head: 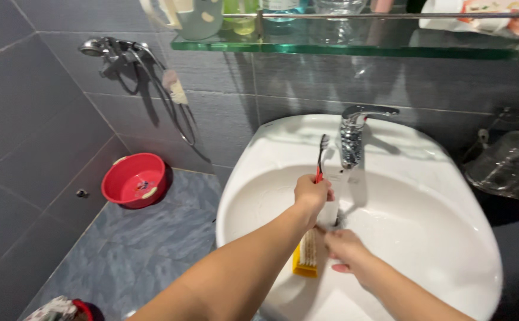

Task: The person washes a brush and a container in a sink by hand, then uses a handheld shower head to rinse the sink and the surrounding floor.

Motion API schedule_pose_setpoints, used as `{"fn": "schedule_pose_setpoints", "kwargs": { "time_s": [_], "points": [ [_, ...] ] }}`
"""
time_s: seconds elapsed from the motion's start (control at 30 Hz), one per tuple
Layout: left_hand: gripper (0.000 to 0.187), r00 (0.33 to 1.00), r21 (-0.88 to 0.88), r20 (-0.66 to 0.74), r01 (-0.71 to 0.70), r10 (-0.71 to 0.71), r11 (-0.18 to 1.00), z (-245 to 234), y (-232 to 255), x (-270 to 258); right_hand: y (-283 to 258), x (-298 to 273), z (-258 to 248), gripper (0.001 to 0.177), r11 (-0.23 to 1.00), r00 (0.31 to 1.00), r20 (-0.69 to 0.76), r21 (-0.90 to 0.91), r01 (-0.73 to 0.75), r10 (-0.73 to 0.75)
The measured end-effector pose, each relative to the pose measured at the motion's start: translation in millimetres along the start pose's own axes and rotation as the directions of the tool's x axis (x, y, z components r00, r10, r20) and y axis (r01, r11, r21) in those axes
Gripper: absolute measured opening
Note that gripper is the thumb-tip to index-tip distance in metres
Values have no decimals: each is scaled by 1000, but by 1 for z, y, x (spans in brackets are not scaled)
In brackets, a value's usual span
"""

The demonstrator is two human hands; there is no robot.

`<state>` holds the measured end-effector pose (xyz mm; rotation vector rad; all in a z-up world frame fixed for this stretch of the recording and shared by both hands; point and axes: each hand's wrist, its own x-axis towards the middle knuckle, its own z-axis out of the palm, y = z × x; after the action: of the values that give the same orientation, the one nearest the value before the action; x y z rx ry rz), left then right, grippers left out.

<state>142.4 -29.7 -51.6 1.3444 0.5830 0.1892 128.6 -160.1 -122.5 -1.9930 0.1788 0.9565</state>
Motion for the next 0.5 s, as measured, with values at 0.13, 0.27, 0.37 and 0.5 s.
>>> {"fn": "schedule_pose_setpoints", "kwargs": {
  "time_s": [0.13, 0.27, 0.37, 0.5],
  "points": [
    [16, 990, 50, -125, -52, 58, 997, -31, 16, -11, -2, -6, 34, 90, 796, 945, -52, -556, 241, -322],
    [18, 972, 117, -222, -56, 81, 992, -52, 28, -29, -11, -16, 29, 61, 722, 952, -120, -680, 127, -280],
    [18, 964, 50, -264, 48, -34, 998, -59, 17, -41, -9, -14, 6, 71, 749, 939, -153, -647, 141, -310],
    [30, 958, 73, -261, 143, -119, 987, -59, -18, -49, -6, 0, -21, 78, 847, 920, -178, -480, 229, -350]
  ]
}}
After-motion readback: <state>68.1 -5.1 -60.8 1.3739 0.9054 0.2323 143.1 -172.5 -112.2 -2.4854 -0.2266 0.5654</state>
